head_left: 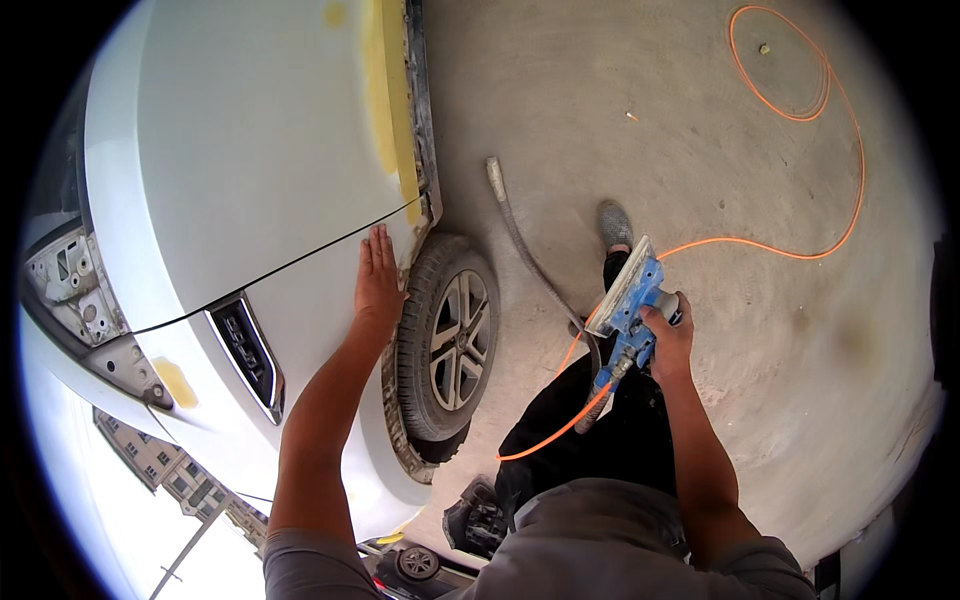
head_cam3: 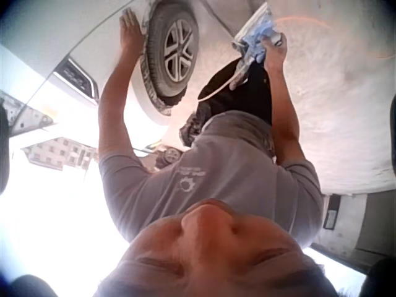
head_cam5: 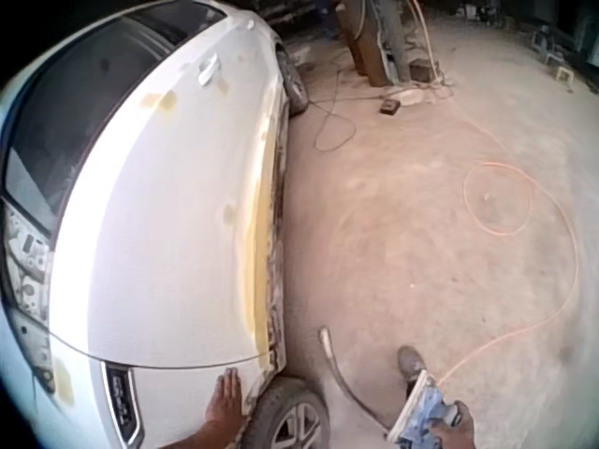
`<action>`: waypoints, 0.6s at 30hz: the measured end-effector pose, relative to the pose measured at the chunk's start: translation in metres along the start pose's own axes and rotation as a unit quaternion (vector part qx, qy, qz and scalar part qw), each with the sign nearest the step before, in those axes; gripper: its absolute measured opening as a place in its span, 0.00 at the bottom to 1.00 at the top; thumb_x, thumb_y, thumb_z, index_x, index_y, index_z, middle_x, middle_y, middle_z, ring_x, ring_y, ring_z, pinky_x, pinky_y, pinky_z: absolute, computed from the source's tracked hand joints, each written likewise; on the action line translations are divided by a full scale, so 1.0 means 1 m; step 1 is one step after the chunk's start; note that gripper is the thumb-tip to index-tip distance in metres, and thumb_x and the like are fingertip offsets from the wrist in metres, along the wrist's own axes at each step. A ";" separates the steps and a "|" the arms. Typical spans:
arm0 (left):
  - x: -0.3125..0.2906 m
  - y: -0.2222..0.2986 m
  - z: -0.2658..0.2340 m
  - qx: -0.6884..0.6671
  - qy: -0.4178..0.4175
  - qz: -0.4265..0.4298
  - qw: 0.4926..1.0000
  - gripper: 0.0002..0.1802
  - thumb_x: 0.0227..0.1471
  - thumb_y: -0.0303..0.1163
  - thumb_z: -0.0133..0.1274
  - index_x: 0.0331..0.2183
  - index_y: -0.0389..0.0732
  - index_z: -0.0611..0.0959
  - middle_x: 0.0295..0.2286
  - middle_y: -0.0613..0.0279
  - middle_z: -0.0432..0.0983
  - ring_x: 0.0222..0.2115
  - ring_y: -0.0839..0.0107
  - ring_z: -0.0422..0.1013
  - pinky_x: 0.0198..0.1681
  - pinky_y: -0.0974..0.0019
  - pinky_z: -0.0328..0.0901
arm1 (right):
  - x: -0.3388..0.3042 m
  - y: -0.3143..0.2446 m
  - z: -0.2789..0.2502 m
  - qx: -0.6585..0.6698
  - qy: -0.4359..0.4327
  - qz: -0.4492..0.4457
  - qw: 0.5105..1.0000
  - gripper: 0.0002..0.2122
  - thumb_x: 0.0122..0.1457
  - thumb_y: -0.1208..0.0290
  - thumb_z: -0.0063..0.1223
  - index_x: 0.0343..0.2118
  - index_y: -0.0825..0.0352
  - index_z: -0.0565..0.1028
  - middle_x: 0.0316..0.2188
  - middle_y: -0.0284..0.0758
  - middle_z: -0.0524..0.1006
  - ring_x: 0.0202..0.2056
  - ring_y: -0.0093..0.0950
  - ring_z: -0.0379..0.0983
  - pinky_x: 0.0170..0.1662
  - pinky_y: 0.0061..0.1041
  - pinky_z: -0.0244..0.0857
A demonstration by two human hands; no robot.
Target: The person uses a handheld electric sander to smooth the surface of a white car's front fender and hood. The person moves the sander across multiple areas, including near the wheel arch and along the body lines, while occasionally touching the surface with the other hand.
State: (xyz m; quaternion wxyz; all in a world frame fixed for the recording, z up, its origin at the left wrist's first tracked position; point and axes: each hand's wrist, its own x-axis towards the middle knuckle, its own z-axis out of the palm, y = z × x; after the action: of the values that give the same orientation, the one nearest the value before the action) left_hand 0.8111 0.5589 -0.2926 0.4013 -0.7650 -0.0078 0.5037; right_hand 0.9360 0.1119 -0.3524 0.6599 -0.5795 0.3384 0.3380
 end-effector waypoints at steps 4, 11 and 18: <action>0.039 0.008 0.003 0.066 0.006 0.036 0.997 0.62 0.58 0.72 0.50 0.73 0.32 0.53 0.74 0.43 0.40 0.75 0.47 0.35 0.76 0.47 0.33 | 0.021 -0.005 -0.013 0.006 -0.026 -0.009 1.000 0.46 0.54 0.75 0.70 0.71 0.79 0.52 0.52 0.44 0.73 0.49 0.31 0.74 0.54 0.32 0.71; -0.023 0.002 0.010 0.025 0.019 -0.007 0.999 0.63 0.56 0.71 0.53 0.73 0.32 0.54 0.74 0.43 0.41 0.75 0.48 0.36 0.76 0.49 0.35 | 0.003 -0.015 -0.006 -0.037 -0.028 -0.030 0.998 0.45 0.54 0.75 0.70 0.71 0.80 0.53 0.52 0.43 0.74 0.50 0.31 0.74 0.54 0.31 0.70; -0.123 0.022 0.048 -0.024 0.072 -0.056 0.996 0.61 0.57 0.66 0.55 0.72 0.31 0.54 0.74 0.43 0.41 0.75 0.49 0.38 0.76 0.51 0.37 | -0.052 -0.029 0.023 -0.098 -0.063 -0.064 0.991 0.45 0.52 0.76 0.70 0.70 0.80 0.55 0.51 0.43 0.74 0.49 0.31 0.74 0.54 0.30 0.71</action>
State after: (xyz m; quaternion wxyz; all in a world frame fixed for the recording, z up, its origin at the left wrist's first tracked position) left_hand 0.7042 0.5221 -0.2199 0.4095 -0.8072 -0.0339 0.4238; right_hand 0.9336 0.1292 -0.2908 0.6400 -0.6393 0.2243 0.3625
